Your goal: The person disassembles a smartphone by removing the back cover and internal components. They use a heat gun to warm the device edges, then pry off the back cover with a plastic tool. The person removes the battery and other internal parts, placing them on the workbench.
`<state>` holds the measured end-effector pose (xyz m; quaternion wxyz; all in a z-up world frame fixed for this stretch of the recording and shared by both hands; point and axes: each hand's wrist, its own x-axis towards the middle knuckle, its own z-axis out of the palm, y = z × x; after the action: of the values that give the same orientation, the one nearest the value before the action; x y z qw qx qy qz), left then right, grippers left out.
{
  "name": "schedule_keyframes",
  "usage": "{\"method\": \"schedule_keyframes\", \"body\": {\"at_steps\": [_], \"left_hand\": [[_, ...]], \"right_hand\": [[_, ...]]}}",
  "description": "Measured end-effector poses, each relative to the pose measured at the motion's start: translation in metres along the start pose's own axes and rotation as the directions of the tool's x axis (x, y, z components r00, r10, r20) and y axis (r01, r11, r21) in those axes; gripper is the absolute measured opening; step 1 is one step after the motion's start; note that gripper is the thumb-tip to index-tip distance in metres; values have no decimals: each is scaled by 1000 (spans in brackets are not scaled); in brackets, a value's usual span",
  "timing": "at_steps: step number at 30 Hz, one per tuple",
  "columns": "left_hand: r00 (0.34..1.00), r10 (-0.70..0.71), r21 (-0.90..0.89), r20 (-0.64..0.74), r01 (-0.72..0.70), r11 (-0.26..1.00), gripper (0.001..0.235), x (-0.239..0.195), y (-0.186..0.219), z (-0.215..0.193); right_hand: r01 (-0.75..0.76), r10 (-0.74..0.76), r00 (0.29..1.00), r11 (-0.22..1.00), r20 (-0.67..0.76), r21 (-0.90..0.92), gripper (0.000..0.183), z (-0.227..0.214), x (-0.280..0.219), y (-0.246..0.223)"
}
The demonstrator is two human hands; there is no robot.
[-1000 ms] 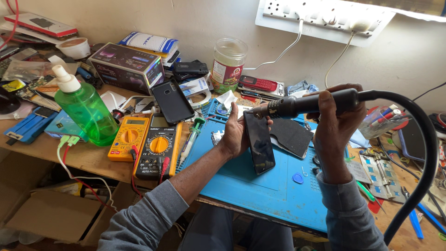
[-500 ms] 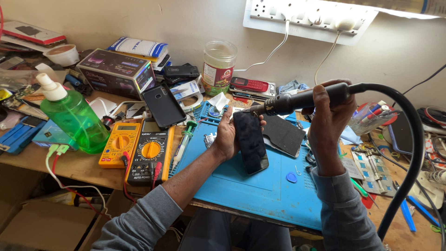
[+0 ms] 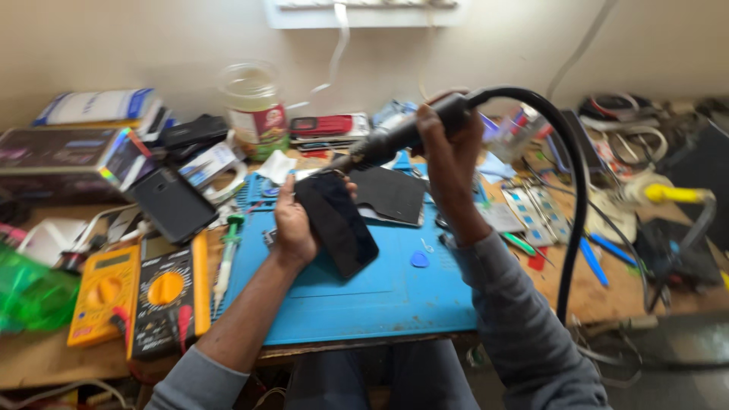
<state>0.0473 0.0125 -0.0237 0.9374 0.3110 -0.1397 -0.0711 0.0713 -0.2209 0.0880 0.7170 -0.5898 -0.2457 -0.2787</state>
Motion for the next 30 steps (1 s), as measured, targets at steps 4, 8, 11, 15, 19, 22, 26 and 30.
{"method": "schedule_keyframes", "body": {"at_steps": [4,8,11,15,19,22,26,30], "left_hand": [[999,-15,35,-49,17,999,83,-3,2,7],[1000,-8,34,-18,9,999,84,-3,2,16],[1000,-12,40,-18,13,999,86,-5,3,20],[999,8,144,-47,-1,990,86,-8,5,19],[996,-16,84,-87,24,996,84,-7,3,19],[998,-16,55,-66,20,998,84,-6,6,18],[997,11,61,-77,-6,998,78,-3,2,14],[995,51,87,-86,-44,995,75,-6,3,12]], "right_hand": [[2,-3,1000,1000,-9,-24,23,-4,3,-3],[12,-12,1000,1000,-21,-5,24,-4,2,-10],[35,-35,999,999,-4,-20,23,-4,3,-12],[55,-54,998,998,14,-20,21,-5,4,-10],[42,-42,999,999,3,0,19,-10,4,-12],[28,-28,1000,999,-15,35,18,-7,7,-13],[14,-12,999,999,-49,49,18,-12,5,-12],[22,-21,1000,998,-12,56,18,-10,6,-7]]}}
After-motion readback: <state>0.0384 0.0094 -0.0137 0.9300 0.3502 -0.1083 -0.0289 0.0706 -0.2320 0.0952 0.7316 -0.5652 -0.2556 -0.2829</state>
